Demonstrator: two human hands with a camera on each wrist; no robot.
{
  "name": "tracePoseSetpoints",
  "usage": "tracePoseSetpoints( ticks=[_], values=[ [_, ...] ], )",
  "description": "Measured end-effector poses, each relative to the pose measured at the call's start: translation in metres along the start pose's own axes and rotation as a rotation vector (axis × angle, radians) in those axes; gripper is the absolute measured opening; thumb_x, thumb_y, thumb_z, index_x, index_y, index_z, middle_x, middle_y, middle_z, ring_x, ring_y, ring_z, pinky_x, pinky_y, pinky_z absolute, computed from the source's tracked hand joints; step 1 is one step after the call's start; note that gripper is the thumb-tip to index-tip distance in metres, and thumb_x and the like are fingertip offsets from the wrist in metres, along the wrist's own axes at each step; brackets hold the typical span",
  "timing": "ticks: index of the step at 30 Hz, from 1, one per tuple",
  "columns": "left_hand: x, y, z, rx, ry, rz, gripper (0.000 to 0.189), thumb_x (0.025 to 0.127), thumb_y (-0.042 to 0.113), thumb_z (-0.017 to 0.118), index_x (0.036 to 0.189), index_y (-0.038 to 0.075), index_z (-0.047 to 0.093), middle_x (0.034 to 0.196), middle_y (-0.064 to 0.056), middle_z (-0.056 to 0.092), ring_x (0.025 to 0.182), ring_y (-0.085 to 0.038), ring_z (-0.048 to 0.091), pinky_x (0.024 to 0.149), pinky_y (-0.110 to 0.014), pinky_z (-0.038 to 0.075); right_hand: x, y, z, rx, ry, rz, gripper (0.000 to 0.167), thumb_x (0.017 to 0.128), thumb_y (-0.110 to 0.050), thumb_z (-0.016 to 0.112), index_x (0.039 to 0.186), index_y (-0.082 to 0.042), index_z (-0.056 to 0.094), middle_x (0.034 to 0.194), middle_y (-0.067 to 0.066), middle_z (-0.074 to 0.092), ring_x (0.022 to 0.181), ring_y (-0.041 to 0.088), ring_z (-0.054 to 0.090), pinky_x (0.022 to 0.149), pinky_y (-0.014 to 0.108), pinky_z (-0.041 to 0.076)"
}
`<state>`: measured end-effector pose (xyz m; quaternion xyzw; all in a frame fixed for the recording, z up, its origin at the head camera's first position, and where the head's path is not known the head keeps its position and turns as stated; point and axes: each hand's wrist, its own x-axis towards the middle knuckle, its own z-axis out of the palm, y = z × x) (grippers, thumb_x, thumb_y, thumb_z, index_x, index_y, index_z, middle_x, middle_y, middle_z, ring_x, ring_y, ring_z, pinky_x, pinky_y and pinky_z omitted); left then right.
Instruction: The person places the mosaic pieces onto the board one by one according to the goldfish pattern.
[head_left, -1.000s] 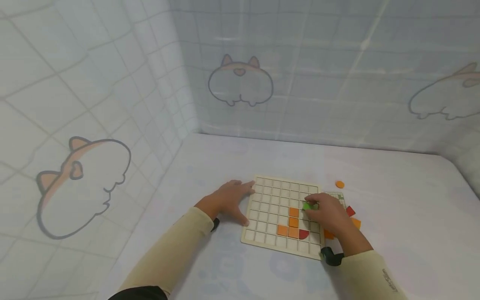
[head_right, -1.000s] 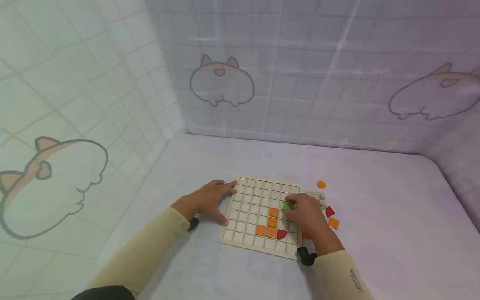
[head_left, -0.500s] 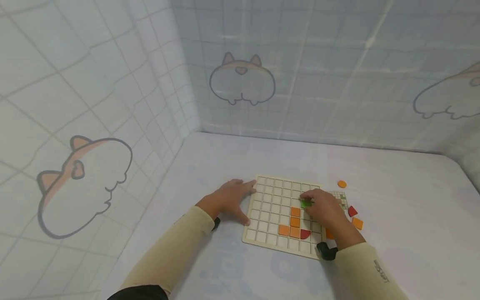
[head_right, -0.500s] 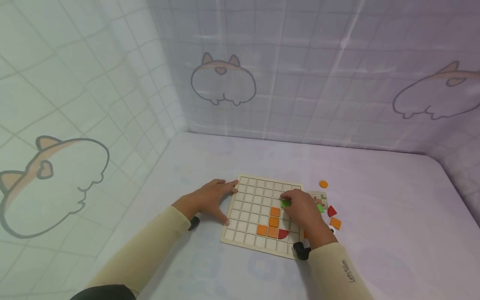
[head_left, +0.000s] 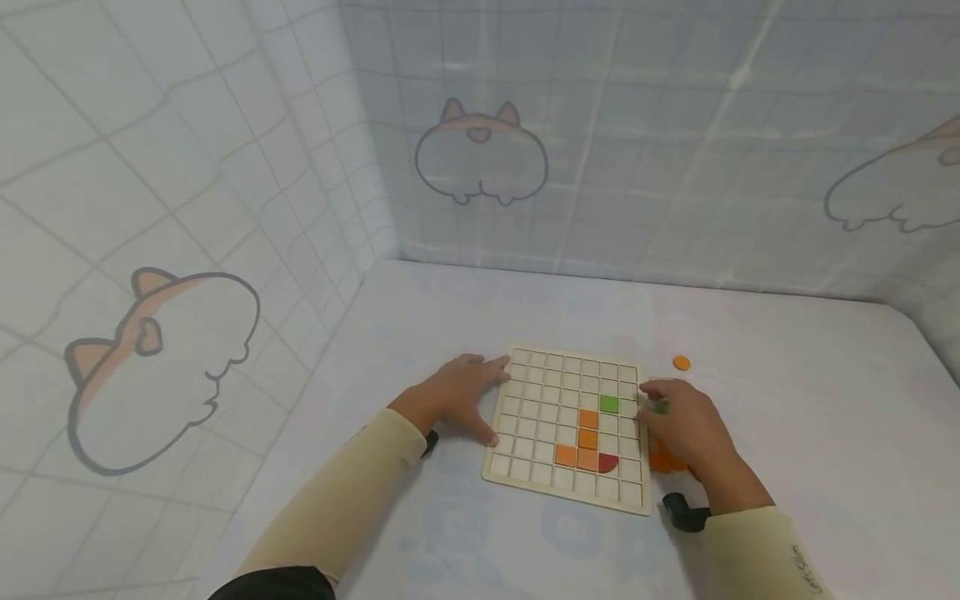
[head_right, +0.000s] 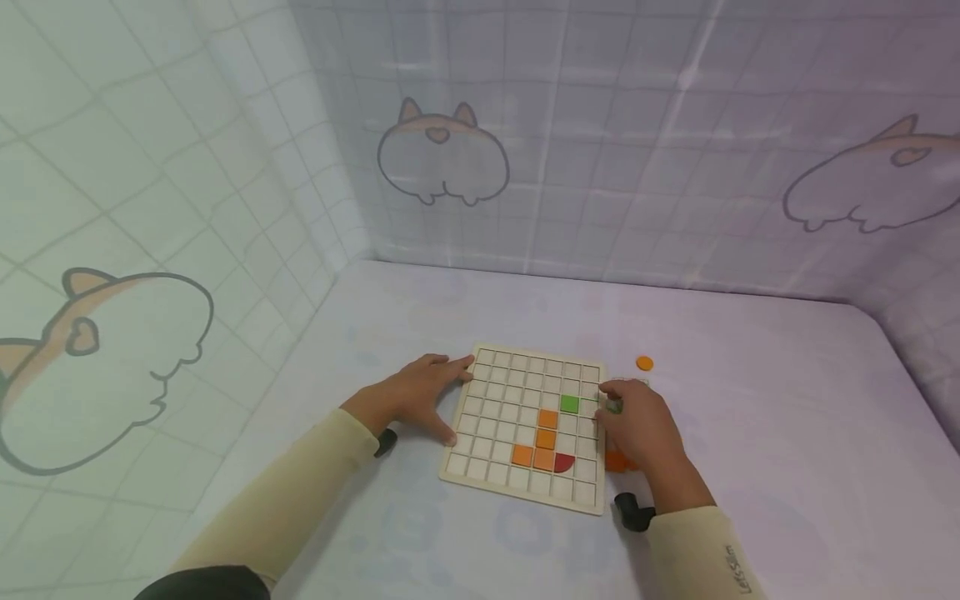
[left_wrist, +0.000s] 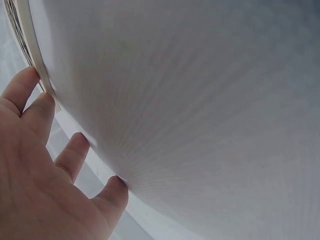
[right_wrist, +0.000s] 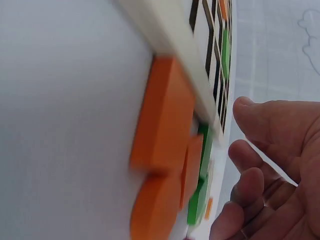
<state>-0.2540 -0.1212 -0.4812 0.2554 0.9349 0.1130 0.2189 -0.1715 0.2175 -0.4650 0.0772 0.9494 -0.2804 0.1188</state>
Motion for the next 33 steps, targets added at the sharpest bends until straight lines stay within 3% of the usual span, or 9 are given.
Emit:
tracePoseSetpoints(
  ticks=[8,15,33],
  values=[
    [-0.001,-0.003,0.001,-0.002,0.003,-0.013,0.112,0.061,0.062,0.091,0.156,0.033,0.040,0.169,0.019,0.018,0.156,-0.025,0.019,0.123,-0.051,0.026,0.000,0.019,-0.008,-0.006,0.010,0.140,0.058,0.094,-0.028,0.069,0.145,-0.005,0.054,0.149,0.030,0.045,0.126,0.047,0.044,0.102,0.064,0.044],
    [-0.002,-0.002,0.001,-0.028,-0.003,-0.029,0.113,0.060,0.060,0.092,0.157,0.036,0.038,0.168,0.018,0.020,0.155,-0.025,0.019,0.122,-0.051,0.028,0.000,0.031,-0.008,0.007,0.021,0.154,0.055,0.094,-0.024,0.067,0.143,-0.001,0.055,0.136,0.029,0.053,0.114,0.043,0.051,0.096,0.058,0.051],
    [0.000,-0.001,0.001,-0.016,-0.009,-0.019,0.112,0.061,0.062,0.091,0.156,0.035,0.039,0.168,0.020,0.018,0.156,-0.026,0.019,0.123,-0.052,0.026,0.001,0.034,-0.012,-0.036,0.012,0.195,0.053,0.093,-0.020,0.069,0.140,0.002,0.056,0.136,0.031,0.054,0.112,0.043,0.053,0.097,0.058,0.052]
  ],
)
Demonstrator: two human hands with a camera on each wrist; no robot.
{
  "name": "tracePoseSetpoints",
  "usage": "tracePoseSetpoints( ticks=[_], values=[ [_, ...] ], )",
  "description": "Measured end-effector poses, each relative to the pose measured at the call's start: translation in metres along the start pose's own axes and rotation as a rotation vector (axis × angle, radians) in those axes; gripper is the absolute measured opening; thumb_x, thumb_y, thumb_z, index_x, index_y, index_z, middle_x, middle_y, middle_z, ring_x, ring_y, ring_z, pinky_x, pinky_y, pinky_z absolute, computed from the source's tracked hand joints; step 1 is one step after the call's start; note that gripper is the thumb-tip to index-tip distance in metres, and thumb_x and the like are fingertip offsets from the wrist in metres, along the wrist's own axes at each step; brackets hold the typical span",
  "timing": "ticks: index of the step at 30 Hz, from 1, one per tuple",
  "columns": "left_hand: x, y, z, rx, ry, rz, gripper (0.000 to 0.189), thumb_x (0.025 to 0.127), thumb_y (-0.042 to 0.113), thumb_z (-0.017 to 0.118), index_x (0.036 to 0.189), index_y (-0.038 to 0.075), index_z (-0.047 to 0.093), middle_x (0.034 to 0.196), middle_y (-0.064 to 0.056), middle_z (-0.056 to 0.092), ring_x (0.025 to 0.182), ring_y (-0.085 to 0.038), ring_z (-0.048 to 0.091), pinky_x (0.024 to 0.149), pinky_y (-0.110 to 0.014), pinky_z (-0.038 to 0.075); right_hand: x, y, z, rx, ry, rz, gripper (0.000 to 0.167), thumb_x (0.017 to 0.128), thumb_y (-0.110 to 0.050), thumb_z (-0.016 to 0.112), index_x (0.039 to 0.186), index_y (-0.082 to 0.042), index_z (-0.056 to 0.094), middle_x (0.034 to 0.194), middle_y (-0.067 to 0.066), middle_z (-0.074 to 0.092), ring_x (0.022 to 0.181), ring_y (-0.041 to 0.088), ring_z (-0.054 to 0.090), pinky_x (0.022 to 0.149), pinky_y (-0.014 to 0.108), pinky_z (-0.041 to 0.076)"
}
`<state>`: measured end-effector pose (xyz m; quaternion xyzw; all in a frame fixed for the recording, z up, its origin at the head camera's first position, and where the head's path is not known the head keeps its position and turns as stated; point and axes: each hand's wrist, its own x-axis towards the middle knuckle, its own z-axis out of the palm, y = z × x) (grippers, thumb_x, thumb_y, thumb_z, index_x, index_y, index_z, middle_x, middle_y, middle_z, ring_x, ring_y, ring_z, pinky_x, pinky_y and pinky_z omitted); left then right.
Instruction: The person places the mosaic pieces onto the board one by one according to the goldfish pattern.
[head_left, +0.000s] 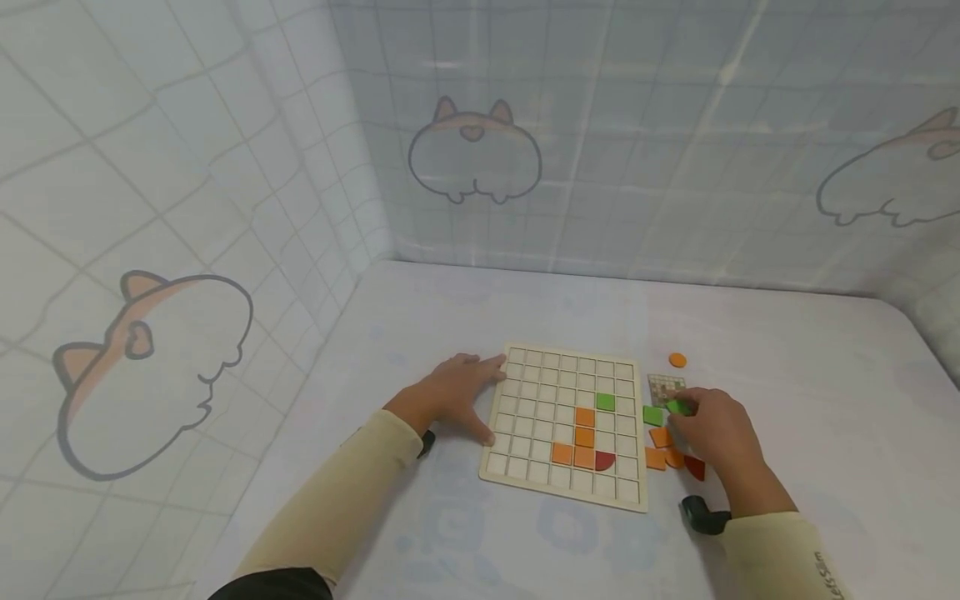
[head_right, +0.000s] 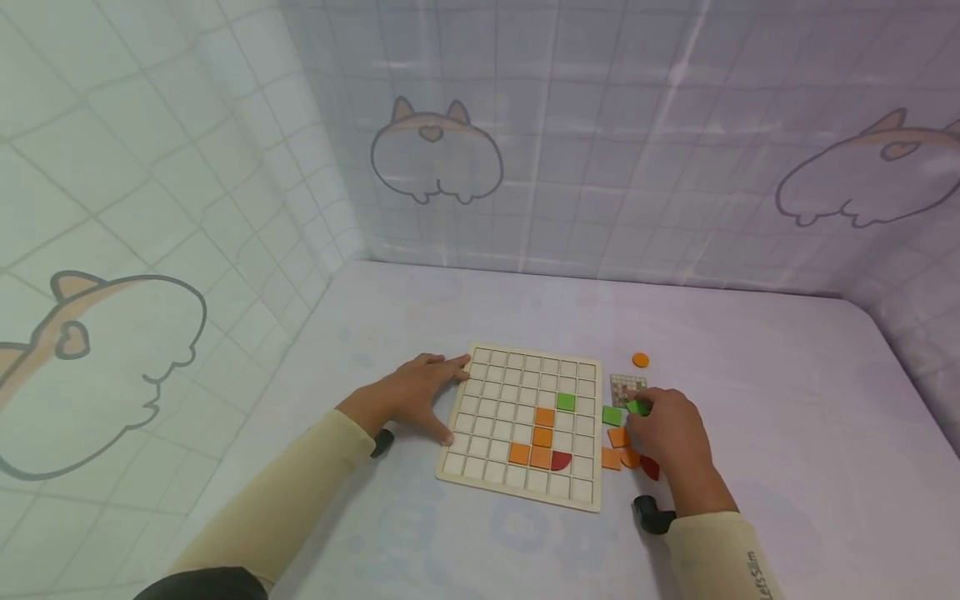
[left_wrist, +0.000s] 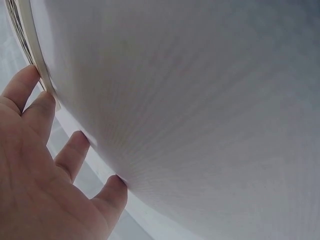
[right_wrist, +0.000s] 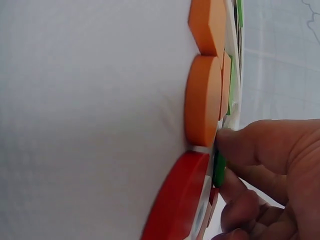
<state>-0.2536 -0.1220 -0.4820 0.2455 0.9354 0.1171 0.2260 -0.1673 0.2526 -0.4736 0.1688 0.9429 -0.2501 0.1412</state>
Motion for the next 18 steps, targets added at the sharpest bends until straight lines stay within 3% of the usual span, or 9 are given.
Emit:
tracePoseSetpoints(
  ticks=[6,13,18],
  values=[
    [-0.003,0.002,0.001,-0.006,0.005,-0.026,0.115,0.059,0.061,0.093,0.157,0.036,0.038,0.168,0.016,0.023,0.155,-0.026,0.021,0.123,-0.051,0.027,-0.003,-0.008,0.001,0.009,-0.009,-0.042,0.049,0.092,-0.014,0.064,0.140,-0.001,0.059,0.141,0.032,0.049,0.107,0.041,0.051,0.088,0.053,0.055],
    [-0.002,0.000,0.005,-0.015,0.019,-0.005,0.116,0.058,0.062,0.093,0.156,0.033,0.040,0.167,0.015,0.027,0.154,-0.025,0.024,0.123,-0.049,0.028,-0.007,-0.025,0.005,0.015,-0.022,-0.274,0.043,0.094,-0.009,0.065,0.136,0.000,0.062,0.145,0.028,0.051,0.129,0.047,0.048,0.106,0.066,0.042],
    [0.002,-0.002,0.003,0.024,0.022,0.003,0.118,0.058,0.064,0.091,0.158,0.036,0.035,0.167,0.014,0.027,0.154,-0.024,0.023,0.123,-0.048,0.027,-0.004,-0.038,0.008,0.026,-0.060,-0.320,0.041,0.094,-0.008,0.064,0.135,-0.001,0.064,0.141,0.026,0.055,0.127,0.044,0.051,0.106,0.064,0.043]
  ],
)
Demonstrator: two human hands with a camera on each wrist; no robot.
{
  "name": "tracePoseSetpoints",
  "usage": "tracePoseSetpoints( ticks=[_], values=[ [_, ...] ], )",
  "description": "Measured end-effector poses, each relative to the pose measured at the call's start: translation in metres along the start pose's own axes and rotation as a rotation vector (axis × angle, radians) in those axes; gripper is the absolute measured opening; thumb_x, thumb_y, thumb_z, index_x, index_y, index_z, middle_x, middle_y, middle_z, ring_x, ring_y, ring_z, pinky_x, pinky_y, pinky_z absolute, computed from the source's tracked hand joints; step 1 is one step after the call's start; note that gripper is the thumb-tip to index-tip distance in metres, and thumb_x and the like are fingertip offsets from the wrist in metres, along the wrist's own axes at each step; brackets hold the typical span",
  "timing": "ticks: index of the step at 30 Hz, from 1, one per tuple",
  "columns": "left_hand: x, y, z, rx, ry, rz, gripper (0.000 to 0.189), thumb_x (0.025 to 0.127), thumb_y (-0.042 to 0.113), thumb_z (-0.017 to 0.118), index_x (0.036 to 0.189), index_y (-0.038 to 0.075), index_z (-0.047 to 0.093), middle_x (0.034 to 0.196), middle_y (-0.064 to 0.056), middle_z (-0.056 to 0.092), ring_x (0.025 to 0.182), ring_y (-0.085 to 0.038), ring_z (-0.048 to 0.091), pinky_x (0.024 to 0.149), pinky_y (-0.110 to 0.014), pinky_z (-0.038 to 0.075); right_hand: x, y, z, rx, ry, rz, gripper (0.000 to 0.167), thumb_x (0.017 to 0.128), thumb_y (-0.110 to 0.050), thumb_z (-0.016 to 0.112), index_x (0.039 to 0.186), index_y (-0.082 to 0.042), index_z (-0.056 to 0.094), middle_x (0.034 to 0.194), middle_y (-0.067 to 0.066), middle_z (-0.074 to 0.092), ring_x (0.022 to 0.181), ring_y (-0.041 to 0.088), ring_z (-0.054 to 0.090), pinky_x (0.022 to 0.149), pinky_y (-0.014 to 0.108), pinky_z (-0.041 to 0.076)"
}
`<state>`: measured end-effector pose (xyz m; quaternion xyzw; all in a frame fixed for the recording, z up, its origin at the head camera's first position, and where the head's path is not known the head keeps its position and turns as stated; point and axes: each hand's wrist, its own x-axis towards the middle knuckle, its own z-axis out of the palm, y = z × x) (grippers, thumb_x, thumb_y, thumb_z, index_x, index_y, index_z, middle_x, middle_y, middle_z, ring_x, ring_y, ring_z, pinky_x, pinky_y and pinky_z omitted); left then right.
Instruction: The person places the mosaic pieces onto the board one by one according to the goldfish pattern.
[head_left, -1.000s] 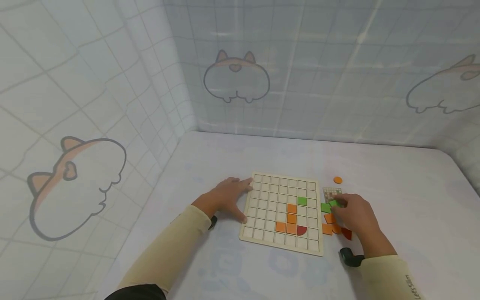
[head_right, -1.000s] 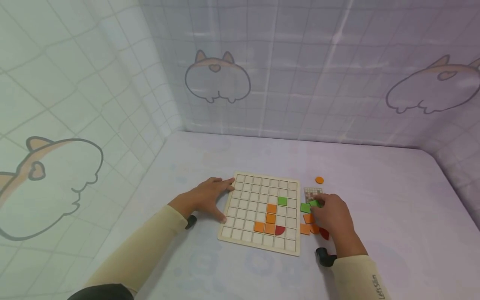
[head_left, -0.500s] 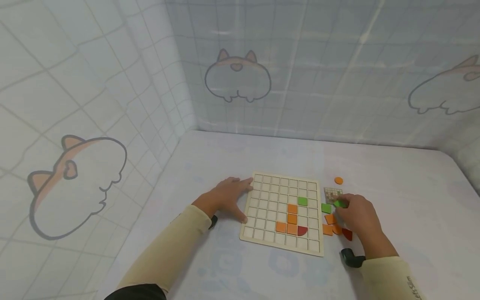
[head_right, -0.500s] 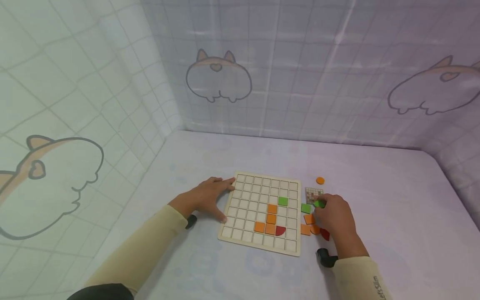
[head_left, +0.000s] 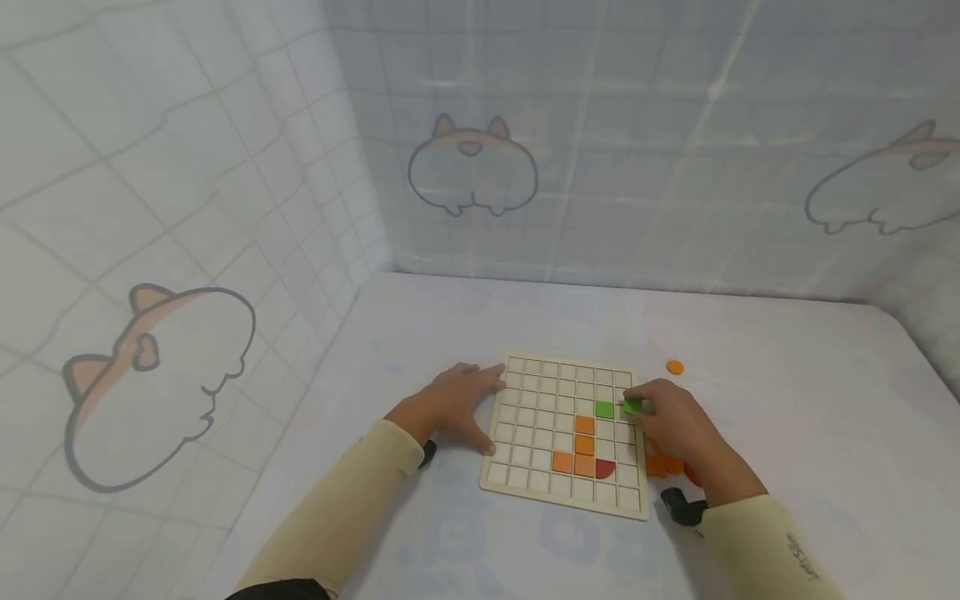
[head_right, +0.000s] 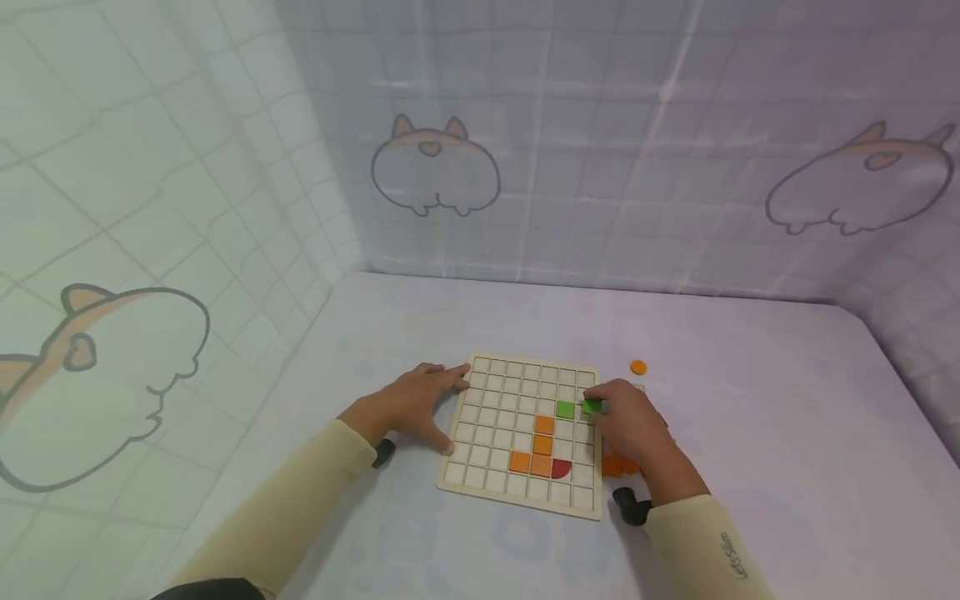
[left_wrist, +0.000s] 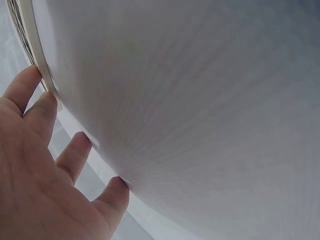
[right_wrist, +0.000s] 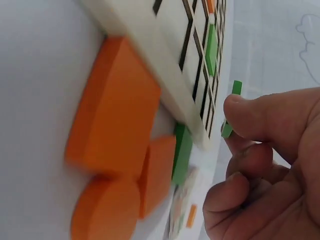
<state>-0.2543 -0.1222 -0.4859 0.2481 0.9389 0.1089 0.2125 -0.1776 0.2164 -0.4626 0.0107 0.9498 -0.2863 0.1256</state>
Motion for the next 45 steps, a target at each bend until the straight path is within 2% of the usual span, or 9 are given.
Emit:
tracePoseSetpoints(
  ticks=[5,10,14,20,25,31,34,40,45],
  values=[
    [-0.001,0.001,0.000,-0.011,0.001,0.008,0.119,0.058,0.064,0.092,0.158,0.036,0.035,0.167,0.013,0.027,0.154,-0.025,0.023,0.124,-0.049,0.026,0.006,-0.005,0.005,-0.001,-0.045,0.035,0.039,0.092,-0.005,0.064,0.131,-0.003,0.068,0.140,0.025,0.054,0.121,0.042,0.050,0.104,0.062,0.045],
    [-0.003,0.004,-0.001,-0.028,0.003,0.016,0.114,0.058,0.062,0.093,0.156,0.034,0.041,0.167,0.019,0.022,0.155,-0.023,0.023,0.124,-0.048,0.027,0.009,-0.004,0.009,-0.008,-0.048,0.087,0.040,0.089,-0.005,0.069,0.129,-0.003,0.069,0.138,0.024,0.055,0.115,0.039,0.049,0.101,0.059,0.048],
    [-0.004,0.008,-0.004,-0.026,-0.005,-0.004,0.116,0.058,0.061,0.093,0.156,0.035,0.039,0.167,0.019,0.023,0.155,-0.023,0.022,0.123,-0.049,0.027,0.009,-0.003,0.008,-0.010,-0.045,0.101,0.041,0.088,-0.007,0.071,0.129,-0.003,0.069,0.137,0.024,0.054,0.115,0.041,0.048,0.100,0.059,0.049],
    [0.001,0.015,-0.013,-0.013,-0.016,-0.018,0.120,0.059,0.058,0.094,0.159,0.035,0.033,0.167,0.013,0.027,0.155,-0.024,0.022,0.122,-0.051,0.029,0.005,-0.002,0.006,-0.046,-0.017,0.046,0.043,0.091,-0.014,0.071,0.132,-0.006,0.067,0.139,0.023,0.054,0.125,0.044,0.049,0.105,0.062,0.045],
    [0.007,0.018,-0.017,0.007,-0.024,-0.019,0.115,0.060,0.057,0.094,0.157,0.035,0.037,0.168,0.015,0.022,0.155,-0.023,0.020,0.122,-0.050,0.030,-0.001,0.001,0.001,-0.031,-0.003,0.011,0.048,0.091,-0.021,0.073,0.137,-0.011,0.064,0.144,0.021,0.053,0.132,0.045,0.046,0.106,0.064,0.043],
    [0.006,0.016,-0.014,0.024,-0.021,-0.016,0.112,0.059,0.059,0.093,0.156,0.033,0.041,0.169,0.018,0.019,0.154,-0.021,0.022,0.121,-0.048,0.031,-0.010,0.011,-0.011,0.002,0.020,0.040,0.051,0.093,-0.023,0.071,0.141,-0.008,0.061,0.150,0.024,0.048,0.134,0.048,0.044,0.105,0.067,0.042],
    [0.004,0.013,-0.013,0.045,-0.010,-0.003,0.111,0.059,0.061,0.093,0.154,0.031,0.044,0.168,0.017,0.021,0.152,-0.021,0.026,0.120,-0.048,0.033,-0.011,0.019,-0.014,-0.021,0.023,0.068,0.050,0.094,-0.023,0.070,0.139,-0.006,0.061,0.147,0.026,0.049,0.128,0.047,0.049,0.101,0.065,0.046],
    [-0.001,0.008,-0.010,0.066,0.010,-0.004,0.110,0.058,0.063,0.092,0.152,0.030,0.047,0.167,0.017,0.024,0.149,-0.020,0.030,0.118,-0.047,0.034,-0.011,0.028,-0.009,-0.015,-0.027,0.148,0.057,0.090,-0.025,0.073,0.142,-0.007,0.059,0.150,0.028,0.046,0.125,0.045,0.048,0.100,0.064,0.046],
    [-0.003,0.006,-0.007,0.029,0.019,-0.008,0.112,0.057,0.062,0.093,0.152,0.032,0.045,0.167,0.019,0.025,0.149,-0.019,0.031,0.119,-0.047,0.034,-0.012,0.028,-0.002,-0.017,-0.024,0.130,0.060,0.086,-0.027,0.079,0.139,-0.005,0.061,0.150,0.028,0.046,0.134,0.048,0.042,0.106,0.067,0.041]
  ],
)
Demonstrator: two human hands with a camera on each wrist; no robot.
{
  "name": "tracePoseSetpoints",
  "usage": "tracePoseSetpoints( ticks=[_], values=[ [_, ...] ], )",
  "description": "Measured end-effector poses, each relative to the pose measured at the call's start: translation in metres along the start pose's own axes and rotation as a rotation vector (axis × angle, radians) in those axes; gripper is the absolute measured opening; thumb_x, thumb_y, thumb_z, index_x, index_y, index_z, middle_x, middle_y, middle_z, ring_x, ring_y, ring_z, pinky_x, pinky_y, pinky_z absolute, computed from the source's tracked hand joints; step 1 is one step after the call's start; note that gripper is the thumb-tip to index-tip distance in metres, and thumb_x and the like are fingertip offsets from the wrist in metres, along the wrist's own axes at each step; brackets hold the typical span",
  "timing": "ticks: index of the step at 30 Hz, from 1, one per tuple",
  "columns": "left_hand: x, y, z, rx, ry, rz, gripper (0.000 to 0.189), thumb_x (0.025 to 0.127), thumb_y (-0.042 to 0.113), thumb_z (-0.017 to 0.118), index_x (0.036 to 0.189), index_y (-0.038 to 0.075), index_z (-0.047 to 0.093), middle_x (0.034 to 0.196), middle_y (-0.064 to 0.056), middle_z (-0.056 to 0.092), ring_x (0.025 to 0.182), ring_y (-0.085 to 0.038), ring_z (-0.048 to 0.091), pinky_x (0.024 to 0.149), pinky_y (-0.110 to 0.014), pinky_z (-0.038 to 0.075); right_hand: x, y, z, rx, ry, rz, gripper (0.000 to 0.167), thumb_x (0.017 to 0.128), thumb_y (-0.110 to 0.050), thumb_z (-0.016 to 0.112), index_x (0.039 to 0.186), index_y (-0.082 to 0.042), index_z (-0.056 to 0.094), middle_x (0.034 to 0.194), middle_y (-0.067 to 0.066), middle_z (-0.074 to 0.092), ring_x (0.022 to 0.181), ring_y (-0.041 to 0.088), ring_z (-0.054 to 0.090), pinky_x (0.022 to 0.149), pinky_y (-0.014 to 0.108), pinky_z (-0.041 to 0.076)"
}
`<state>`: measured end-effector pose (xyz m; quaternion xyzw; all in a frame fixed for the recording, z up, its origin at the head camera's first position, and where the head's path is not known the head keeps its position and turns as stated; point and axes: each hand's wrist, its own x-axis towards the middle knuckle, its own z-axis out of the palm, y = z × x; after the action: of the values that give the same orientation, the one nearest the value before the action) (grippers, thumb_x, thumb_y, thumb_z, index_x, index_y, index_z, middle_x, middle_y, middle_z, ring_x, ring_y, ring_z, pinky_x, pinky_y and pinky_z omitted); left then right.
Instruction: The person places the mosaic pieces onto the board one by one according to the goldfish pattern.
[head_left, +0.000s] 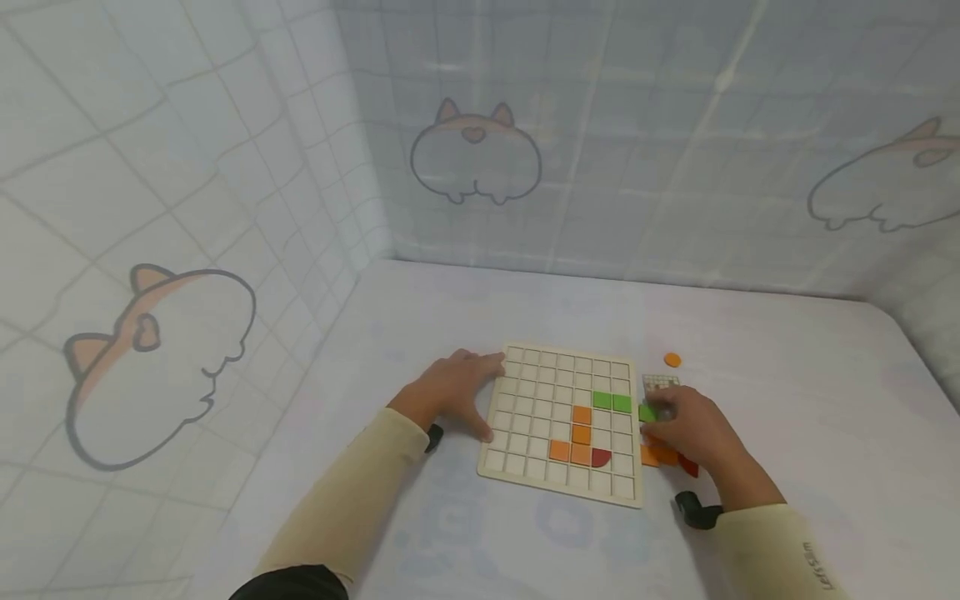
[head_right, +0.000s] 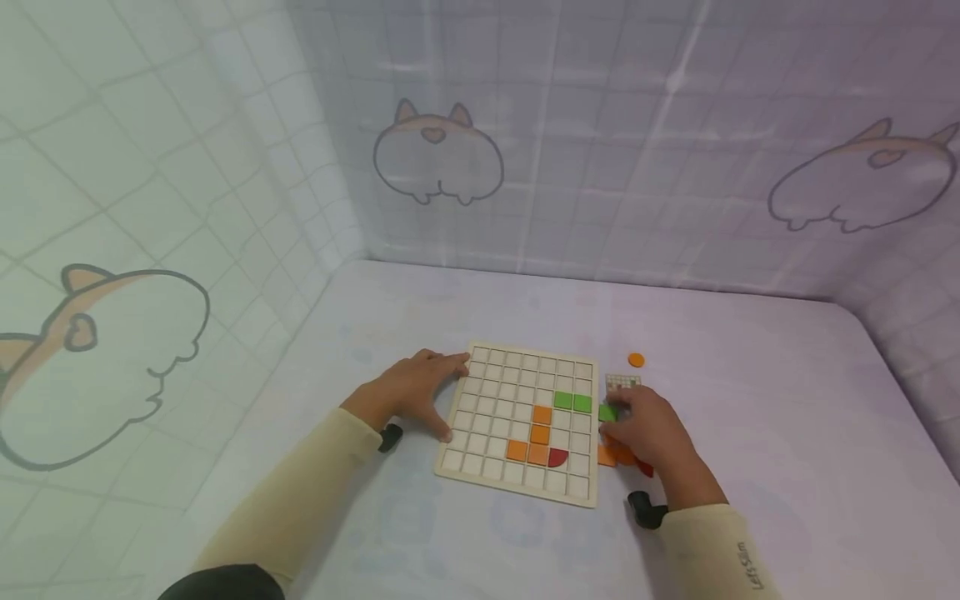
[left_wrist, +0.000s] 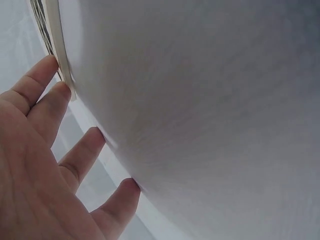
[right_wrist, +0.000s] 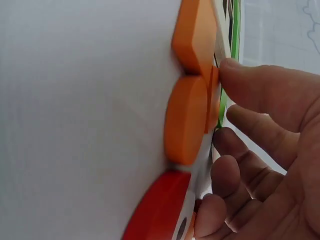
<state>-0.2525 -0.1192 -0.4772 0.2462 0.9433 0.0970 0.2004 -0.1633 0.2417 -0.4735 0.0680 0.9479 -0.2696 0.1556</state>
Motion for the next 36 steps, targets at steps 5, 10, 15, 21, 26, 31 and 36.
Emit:
tracePoseSetpoints(
  ticks=[5,10,15,21,26,31,36],
  values=[
    [-0.001,-0.003,0.003,-0.005,0.010,-0.008,0.117,0.055,0.063,0.093,0.156,0.035,0.040,0.166,0.017,0.028,0.148,-0.021,0.032,0.119,-0.048,0.033,0.001,-0.006,0.004,-0.020,0.001,-0.003,0.053,0.086,-0.025,0.079,0.133,-0.004,0.066,0.147,0.027,0.049,0.132,0.047,0.044,0.105,0.066,0.043],
    [-0.002,-0.008,0.007,-0.023,0.014,-0.031,0.121,0.054,0.063,0.094,0.157,0.037,0.036,0.166,0.017,0.027,0.150,-0.023,0.030,0.119,-0.050,0.034,0.004,-0.014,0.006,-0.004,-0.017,0.058,0.056,0.081,-0.020,0.080,0.133,-0.004,0.065,0.145,0.026,0.050,0.122,0.044,0.047,0.099,0.060,0.049],
    [-0.004,-0.011,0.010,-0.038,0.019,-0.025,0.126,0.054,0.064,0.093,0.160,0.034,0.032,0.167,0.015,0.025,0.152,-0.025,0.027,0.123,-0.050,0.027,0.005,-0.017,0.010,-0.013,-0.023,0.104,0.054,0.082,-0.017,0.078,0.132,-0.003,0.065,0.138,0.024,0.054,0.110,0.038,0.049,0.089,0.049,0.053],
    [-0.008,-0.010,0.010,-0.045,-0.001,-0.024,0.129,0.056,0.064,0.092,0.162,0.033,0.026,0.168,0.013,0.024,0.158,-0.028,0.014,0.127,-0.052,0.013,0.003,-0.016,0.007,-0.072,-0.015,0.090,0.052,0.085,-0.018,0.073,0.133,0.000,0.063,0.138,0.026,0.053,0.107,0.037,0.050,0.087,0.049,0.053],
    [-0.006,-0.006,0.008,-0.041,0.005,-0.014,0.126,0.057,0.063,0.093,0.161,0.032,0.029,0.168,0.016,0.023,0.157,-0.026,0.017,0.125,-0.048,0.024,0.001,-0.019,-0.002,-0.057,0.029,0.062,0.051,0.090,-0.020,0.067,0.135,0.002,0.060,0.139,0.028,0.053,0.106,0.037,0.051,0.091,0.052,0.052],
    [-0.002,-0.003,0.007,-0.011,0.017,-0.013,0.125,0.055,0.063,0.093,0.160,0.032,0.032,0.168,0.019,0.021,0.157,-0.025,0.019,0.124,-0.045,0.027,0.003,-0.028,-0.005,-0.019,0.041,0.028,0.049,0.091,-0.021,0.064,0.135,0.001,0.060,0.139,0.025,0.056,0.110,0.037,0.052,0.099,0.057,0.049],
    [-0.002,-0.001,0.004,-0.019,0.003,-0.016,0.125,0.056,0.061,0.094,0.160,0.031,0.031,0.168,0.020,0.020,0.157,-0.024,0.016,0.125,-0.045,0.026,0.010,-0.039,-0.004,0.010,0.043,-0.024,0.046,0.090,-0.022,0.064,0.131,-0.002,0.063,0.133,0.022,0.060,0.114,0.038,0.053,0.101,0.058,0.048]
  ],
)
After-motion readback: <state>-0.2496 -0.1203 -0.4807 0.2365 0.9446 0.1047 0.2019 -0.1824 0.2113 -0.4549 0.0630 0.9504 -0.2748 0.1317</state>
